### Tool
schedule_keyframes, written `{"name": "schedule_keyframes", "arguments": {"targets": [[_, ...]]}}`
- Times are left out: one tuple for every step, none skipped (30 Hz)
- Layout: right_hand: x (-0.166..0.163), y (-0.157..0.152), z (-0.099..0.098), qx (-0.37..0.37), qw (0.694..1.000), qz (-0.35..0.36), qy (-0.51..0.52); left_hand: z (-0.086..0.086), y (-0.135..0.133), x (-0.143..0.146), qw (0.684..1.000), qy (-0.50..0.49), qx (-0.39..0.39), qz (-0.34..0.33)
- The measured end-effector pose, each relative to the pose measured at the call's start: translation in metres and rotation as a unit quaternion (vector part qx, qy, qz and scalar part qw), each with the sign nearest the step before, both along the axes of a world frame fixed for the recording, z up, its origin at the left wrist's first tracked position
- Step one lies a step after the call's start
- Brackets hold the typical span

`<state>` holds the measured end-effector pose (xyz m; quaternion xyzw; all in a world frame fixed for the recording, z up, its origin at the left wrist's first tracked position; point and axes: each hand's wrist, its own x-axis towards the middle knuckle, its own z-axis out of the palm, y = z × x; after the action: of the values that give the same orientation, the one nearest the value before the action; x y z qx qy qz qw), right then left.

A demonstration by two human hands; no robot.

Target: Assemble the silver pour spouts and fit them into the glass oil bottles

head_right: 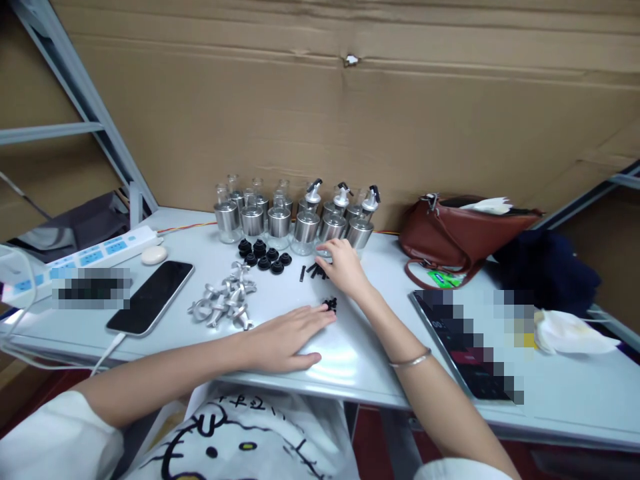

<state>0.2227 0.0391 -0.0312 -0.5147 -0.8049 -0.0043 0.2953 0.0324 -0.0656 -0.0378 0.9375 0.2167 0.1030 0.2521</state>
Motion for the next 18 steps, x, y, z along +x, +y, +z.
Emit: {"name": "schedule_keyframes", "arguments": {"targets": [[0.002,0.0,-0.004,-0.02,0.999,-0.008,-0.036,0.0,0.0,0.0,1.0,-0.001,0.001,0.001],[0.004,0.001,-0.008,-0.038,0.997,-0.015,-0.062,0.001,0.0,0.0,1.0,0.0,0.002,0.001],[0.004,0.003,-0.012,-0.053,0.995,-0.019,-0.08,0.002,0.0,0.0,1.0,0.001,0.003,0.0],[0.004,0.004,-0.014,-0.067,0.993,-0.018,-0.092,0.003,0.0,0.0,1.0,0.004,0.002,0.0],[0.004,0.006,-0.016,-0.078,0.992,-0.013,-0.099,0.004,0.0,0.0,1.0,0.006,0.0,0.0],[0.004,0.007,-0.018,-0.086,0.991,-0.005,-0.102,0.005,0.0,0.001,1.0,0.009,-0.002,0.001],[0.004,0.008,-0.019,-0.092,0.991,0.004,-0.102,0.005,0.0,0.001,1.0,0.01,-0.005,0.002],[0.004,0.009,-0.019,-0.095,0.99,0.012,-0.1,0.006,0.0,0.001,1.0,0.011,-0.006,0.003],[0.004,0.009,-0.019,-0.096,0.991,0.018,-0.095,0.006,0.0,0.001,1.0,0.011,-0.005,0.004],[0.005,0.009,-0.018,-0.096,0.991,0.022,-0.088,0.005,0.0,0.001,1.0,0.012,-0.004,0.004],[0.006,0.009,-0.018,-0.097,0.992,0.027,-0.082,0.005,0.0,0.001,1.0,0.013,-0.001,0.004],[0.007,0.008,-0.017,-0.099,0.992,0.033,-0.076,0.005,0.0,0.001,1.0,0.014,0.002,0.005],[0.008,0.008,-0.017,-0.101,0.992,0.039,-0.071,0.005,0.0,0.0,1.0,0.014,0.004,0.006],[0.008,0.008,-0.016,-0.102,0.992,0.043,-0.067,0.004,0.0,0.0,1.0,0.015,0.007,0.007],[0.009,0.007,-0.015,-0.104,0.991,0.047,-0.066,0.004,0.0,0.0,1.0,0.015,0.008,0.008],[0.009,0.007,-0.015,-0.106,0.991,0.049,-0.066,0.004,0.0,0.0,1.0,0.016,0.009,0.009],[0.009,0.006,-0.015,-0.107,0.991,0.05,-0.065,0.004,0.0,0.0,1.0,0.016,0.01,0.009],[0.009,0.006,-0.015,-0.107,0.991,0.051,-0.066,0.004,-0.001,0.0,1.0,0.016,0.01,0.008]]}}
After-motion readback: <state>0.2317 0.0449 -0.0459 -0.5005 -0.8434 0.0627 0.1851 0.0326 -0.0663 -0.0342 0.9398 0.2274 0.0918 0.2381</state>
